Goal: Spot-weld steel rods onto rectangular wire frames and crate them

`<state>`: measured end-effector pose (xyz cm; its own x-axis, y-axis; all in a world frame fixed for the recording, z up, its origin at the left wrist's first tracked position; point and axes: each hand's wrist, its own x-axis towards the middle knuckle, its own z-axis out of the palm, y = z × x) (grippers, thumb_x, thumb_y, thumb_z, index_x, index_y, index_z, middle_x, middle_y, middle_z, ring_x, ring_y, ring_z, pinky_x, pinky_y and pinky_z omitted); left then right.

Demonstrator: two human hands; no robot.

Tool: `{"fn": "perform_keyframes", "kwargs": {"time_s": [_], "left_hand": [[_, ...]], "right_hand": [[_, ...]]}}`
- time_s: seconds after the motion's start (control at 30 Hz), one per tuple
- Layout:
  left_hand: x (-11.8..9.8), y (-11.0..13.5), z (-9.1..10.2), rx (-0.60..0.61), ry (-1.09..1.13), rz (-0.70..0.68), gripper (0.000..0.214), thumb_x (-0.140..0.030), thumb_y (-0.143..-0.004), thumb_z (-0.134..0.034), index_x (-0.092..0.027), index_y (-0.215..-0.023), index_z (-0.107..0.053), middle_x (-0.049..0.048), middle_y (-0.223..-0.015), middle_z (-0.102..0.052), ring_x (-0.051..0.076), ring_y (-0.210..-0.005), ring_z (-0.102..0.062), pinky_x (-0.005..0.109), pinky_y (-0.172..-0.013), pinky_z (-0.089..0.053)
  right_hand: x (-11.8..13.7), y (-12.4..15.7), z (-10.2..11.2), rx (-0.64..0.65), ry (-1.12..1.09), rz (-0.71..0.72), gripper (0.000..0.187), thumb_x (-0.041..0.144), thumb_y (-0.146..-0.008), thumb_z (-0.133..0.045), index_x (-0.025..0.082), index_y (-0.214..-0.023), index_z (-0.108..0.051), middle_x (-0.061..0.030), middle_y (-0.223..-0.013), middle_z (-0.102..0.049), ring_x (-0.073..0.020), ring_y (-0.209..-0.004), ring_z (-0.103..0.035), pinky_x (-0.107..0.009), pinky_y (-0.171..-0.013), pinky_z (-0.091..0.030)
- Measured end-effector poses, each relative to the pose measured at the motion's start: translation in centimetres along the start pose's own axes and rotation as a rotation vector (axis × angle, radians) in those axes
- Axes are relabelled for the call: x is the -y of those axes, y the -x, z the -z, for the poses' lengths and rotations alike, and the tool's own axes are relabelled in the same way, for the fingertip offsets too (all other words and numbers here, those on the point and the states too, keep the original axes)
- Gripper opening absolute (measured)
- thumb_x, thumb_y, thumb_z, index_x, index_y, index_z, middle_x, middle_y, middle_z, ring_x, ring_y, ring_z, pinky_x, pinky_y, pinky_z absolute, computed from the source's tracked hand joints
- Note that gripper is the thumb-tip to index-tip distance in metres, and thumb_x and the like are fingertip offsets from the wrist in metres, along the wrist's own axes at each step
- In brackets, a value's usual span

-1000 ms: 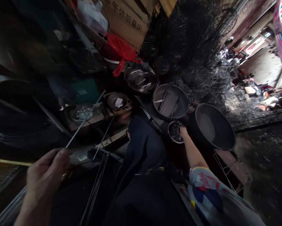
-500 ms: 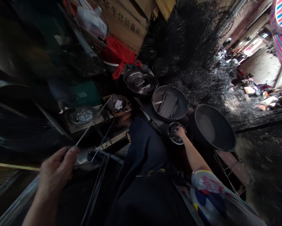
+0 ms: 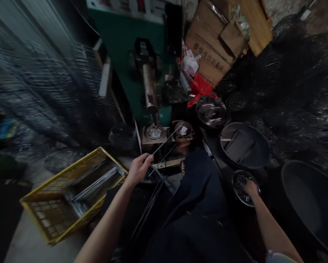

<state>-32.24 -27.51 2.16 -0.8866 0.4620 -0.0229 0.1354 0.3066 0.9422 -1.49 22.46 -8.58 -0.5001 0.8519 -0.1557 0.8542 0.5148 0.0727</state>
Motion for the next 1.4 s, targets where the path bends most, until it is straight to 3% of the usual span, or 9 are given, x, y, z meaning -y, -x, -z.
{"fn": "perform_keyframes", "kwargs": {"time_s": [0.27,0.43,0.53,0.63,0.77,0.93,1.13,1.23,1.4], "left_hand": [[0.7,0.3,0.8,-0.065,0.019,-0.065,0.034,-0.046,-0.09,-0.048,-0.016,-0.074,-0.056,-0.0048,-0.06,-0.038,0.011,-0.056,-0.032,0.022,-0.051,-0.027],[1.4,0.2,1.1,-0.078,0.017,-0.068,0.034,-0.046,-0.091,-0.048,-0.017,-0.075,-0.056,-0.0051,-0.059,-0.039,0.011,-0.055,-0.033,0.022,-0.05,-0.027],[1.4,0.0,1.0,-0.091,0.006,-0.079,0.035,-0.045,-0.091,-0.047,-0.016,-0.074,-0.056,-0.0051,-0.059,-0.039,0.011,-0.055,-0.033,0.022,-0.051,-0.028],[1.3,-0.2,0.7,-0.097,-0.003,-0.099,0.035,-0.044,-0.092,-0.047,-0.016,-0.073,-0.055,-0.0046,-0.06,-0.04,0.011,-0.057,-0.035,0.022,-0.053,-0.029],[1.0,-0.2,0.5,-0.107,-0.022,-0.114,0.035,-0.043,-0.092,-0.046,-0.015,-0.072,-0.056,-0.0038,-0.061,-0.042,0.011,-0.059,-0.037,0.023,-0.055,-0.03],[1.1,-0.4,0.7,-0.119,-0.05,-0.114,0.036,-0.044,-0.092,-0.045,-0.016,-0.072,-0.055,-0.004,-0.06,-0.042,0.011,-0.058,-0.037,0.023,-0.055,-0.029],[2.0,-1.1,1.4,-0.15,-0.067,-0.092,0.036,-0.044,-0.092,-0.045,-0.016,-0.075,-0.059,-0.0032,-0.06,-0.045,0.012,-0.059,-0.04,0.022,-0.056,-0.031],[2.3,-1.5,1.6,-0.173,-0.065,-0.099,0.035,-0.042,-0.092,-0.045,-0.016,-0.074,-0.059,-0.0034,-0.059,-0.045,0.012,-0.059,-0.04,0.022,-0.056,-0.032],[2.1,-1.4,1.6,-0.216,-0.079,-0.118,0.034,-0.04,-0.093,-0.045,-0.016,-0.073,-0.057,-0.0034,-0.06,-0.045,0.011,-0.059,-0.04,0.022,-0.056,-0.031]], "right_hand": [[-1.0,0.2,0.3,0.146,0.047,0.014,0.02,0.017,-0.077,-0.055,0.016,-0.079,-0.075,-0.0169,-0.081,-0.073,-0.0283,-0.078,-0.073,-0.03,-0.061,-0.05],[0.7,-0.5,2.8,0.053,0.044,0.05,0.032,0.029,-0.089,-0.043,0.023,-0.107,-0.069,-0.0186,-0.083,-0.072,-0.0296,-0.065,-0.071,-0.034,-0.054,-0.048],[4.8,-1.1,5.5,-0.131,-0.088,0.265,0.035,0.031,-0.091,-0.04,0.021,-0.113,-0.066,-0.0154,-0.082,-0.073,-0.0278,-0.069,-0.071,-0.034,-0.062,-0.05],[11.3,-0.9,9.0,-0.226,-0.299,0.589,0.038,0.023,-0.088,-0.04,0.019,-0.114,-0.067,-0.0131,-0.108,-0.072,-0.0247,-0.098,-0.069,-0.032,-0.083,-0.05],[21.4,1.2,13.5,-0.125,-0.42,0.817,0.04,0.026,-0.087,-0.046,0.02,-0.122,-0.065,-0.009,-0.115,-0.07,-0.0225,-0.101,-0.067,-0.031,-0.089,-0.049],[31.5,4.9,16.0,0.025,-0.399,1.053,0.022,0.028,-0.091,-0.051,0.022,-0.094,-0.072,-0.0061,-0.091,-0.074,-0.0204,-0.083,-0.068,-0.027,-0.074,-0.047],[37.6,6.5,15.1,-0.069,-0.515,1.102,0.019,0.026,-0.091,-0.052,0.022,-0.095,-0.07,-0.008,-0.097,-0.071,-0.0199,-0.086,-0.066,-0.027,-0.073,-0.047],[39.3,7.0,14.2,0.189,-0.801,1.039,0.021,0.024,-0.088,-0.053,0.018,-0.096,-0.071,-0.0074,-0.084,-0.072,-0.0188,-0.074,-0.069,-0.029,-0.072,-0.051],[41.5,9.4,12.2,0.661,-1.317,0.658,0.03,0.042,-0.073,-0.072,0.014,-0.083,-0.066,-0.0071,-0.073,-0.071,-0.0168,-0.061,-0.069,-0.023,-0.051,-0.053]]}}
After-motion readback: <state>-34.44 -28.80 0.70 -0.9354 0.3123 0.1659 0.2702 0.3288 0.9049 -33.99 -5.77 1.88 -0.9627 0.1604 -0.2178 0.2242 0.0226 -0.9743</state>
